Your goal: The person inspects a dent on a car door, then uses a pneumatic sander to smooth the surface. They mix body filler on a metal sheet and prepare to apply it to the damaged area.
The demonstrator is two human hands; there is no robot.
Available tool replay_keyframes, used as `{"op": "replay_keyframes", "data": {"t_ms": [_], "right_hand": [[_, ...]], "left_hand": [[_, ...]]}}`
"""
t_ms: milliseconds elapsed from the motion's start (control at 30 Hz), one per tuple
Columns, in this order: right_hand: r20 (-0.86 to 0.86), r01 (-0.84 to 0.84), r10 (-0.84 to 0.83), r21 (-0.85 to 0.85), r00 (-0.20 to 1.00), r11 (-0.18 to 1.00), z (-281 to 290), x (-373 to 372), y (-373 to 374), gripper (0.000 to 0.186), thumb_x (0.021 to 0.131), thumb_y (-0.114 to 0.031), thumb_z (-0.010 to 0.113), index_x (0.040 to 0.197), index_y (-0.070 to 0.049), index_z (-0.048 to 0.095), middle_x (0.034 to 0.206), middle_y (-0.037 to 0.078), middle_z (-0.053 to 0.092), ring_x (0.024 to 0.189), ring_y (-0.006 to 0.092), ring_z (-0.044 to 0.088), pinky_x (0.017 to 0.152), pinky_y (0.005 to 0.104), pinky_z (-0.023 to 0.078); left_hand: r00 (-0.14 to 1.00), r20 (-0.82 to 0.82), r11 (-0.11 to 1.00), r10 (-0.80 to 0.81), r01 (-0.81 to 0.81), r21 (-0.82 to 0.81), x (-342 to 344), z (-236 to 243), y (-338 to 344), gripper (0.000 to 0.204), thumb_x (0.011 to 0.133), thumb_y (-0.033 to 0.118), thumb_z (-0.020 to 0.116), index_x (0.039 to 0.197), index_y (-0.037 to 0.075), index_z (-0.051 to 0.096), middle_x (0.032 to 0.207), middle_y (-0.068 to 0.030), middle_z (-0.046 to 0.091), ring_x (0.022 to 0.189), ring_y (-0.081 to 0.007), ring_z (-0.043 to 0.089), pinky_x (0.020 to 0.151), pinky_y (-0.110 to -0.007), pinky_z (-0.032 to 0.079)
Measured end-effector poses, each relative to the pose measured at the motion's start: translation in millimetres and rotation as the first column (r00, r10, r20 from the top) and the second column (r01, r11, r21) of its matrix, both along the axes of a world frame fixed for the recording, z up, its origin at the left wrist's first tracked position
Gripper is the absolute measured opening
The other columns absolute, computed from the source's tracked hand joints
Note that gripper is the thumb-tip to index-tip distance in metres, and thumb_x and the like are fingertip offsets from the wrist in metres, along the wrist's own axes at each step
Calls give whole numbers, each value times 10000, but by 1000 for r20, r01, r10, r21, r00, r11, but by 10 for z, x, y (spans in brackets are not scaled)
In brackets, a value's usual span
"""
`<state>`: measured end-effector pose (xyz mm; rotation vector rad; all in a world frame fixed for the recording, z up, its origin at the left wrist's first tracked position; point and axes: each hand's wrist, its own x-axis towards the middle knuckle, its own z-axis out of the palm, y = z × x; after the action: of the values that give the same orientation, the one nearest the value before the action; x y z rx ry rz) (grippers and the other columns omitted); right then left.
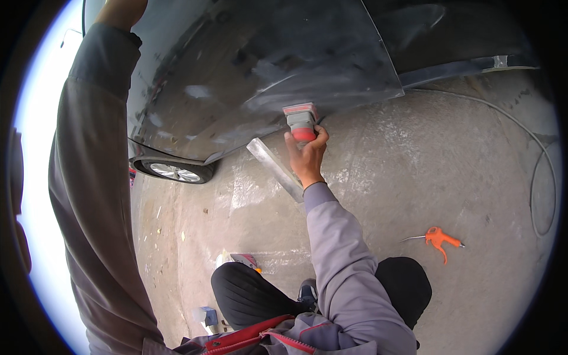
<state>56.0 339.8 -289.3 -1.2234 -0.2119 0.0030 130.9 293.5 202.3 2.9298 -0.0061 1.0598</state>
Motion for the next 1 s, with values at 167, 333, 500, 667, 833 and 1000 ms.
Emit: {"op": "replay_keyframes", "data": {"t_ms": [167, 333, 500, 667, 833, 1000], "right_hand": [[-147, 152, -131, 141, 980, 978, -197, 373, -366, 742, 933, -337, 763, 1371, 37, 295, 1262, 247, 500, 1112, 310, 572, 979, 436, 480], [-318, 308, -201, 331, 926, 892, -226, 634, -604, 578, 968, -293, 689, 1314, 2, 332, 1138, 167, 562, 894, 201, 618, 796, 348, 541], [-228, 107, -59, 203, 972, 973, -218, 353, -275, 710, 950, -340, 739, 1362, 44, 306, 1292, 249, 468, 1169, 320, 535, 1024, 427, 452], [-16, -47, 47, -1, 999, 999, -157, -25, 109, 874, 924, -431, 788, 1405, 83, 270, 1329, 311, 480, 1235, 379, 531, 1068, 469, 414], [-37, 20, -17, 73, 999, 997, -219, 55, 38, 856, 958, -438, 752, 1421, 87, 260, 1337, 288, 481, 1225, 359, 535, 1070, 446, 414], [-200, 93, -55, 188, 978, 978, -391, 390, -290, 778, 992, -444, 707, 1403, 61, 281, 1296, 245, 502, 1129, 288, 579, 981, 389, 487]], "left_hand": [[996, -14, 996, 89, -89, 23, -42, 25, -61, 600, 897, 503, 741, 1190, -11, 641, 923, -69, 594, 878, -183, 545, 761, -348, 429], [998, 28, 998, 64, -65, 26, 61, 32, 41, 613, 904, 509, 736, 1212, -12, 638, 971, -83, 622, 921, -204, 565, 813, -362, 441], [1000, 15, 1000, -4, 4, -8, 122, 43, 154, 617, 911, 500, 730, 1236, -15, 632, 1015, -78, 627, 947, -205, 566, 837, -363, 443], [997, 11, 998, -70, 70, 6, 72, 22, 122, 580, 919, 476, 727, 1216, -13, 635, 992, -65, 606, 931, -179, 544, 827, -343, 431], [997, -8, 997, -71, 70, -30, 76, 24, 120, 525, 921, 459, 725, 1155, -3, 638, 962, -54, 582, 904, -168, 527, 795, -341, 421], [1000, 5, 1000, 20, -20, -17, 77, 29, 70, 543, 919, 469, 721, 1163, -8, 637, 949, -63, 582, 897, -183, 529, 795, -349, 422]]}}
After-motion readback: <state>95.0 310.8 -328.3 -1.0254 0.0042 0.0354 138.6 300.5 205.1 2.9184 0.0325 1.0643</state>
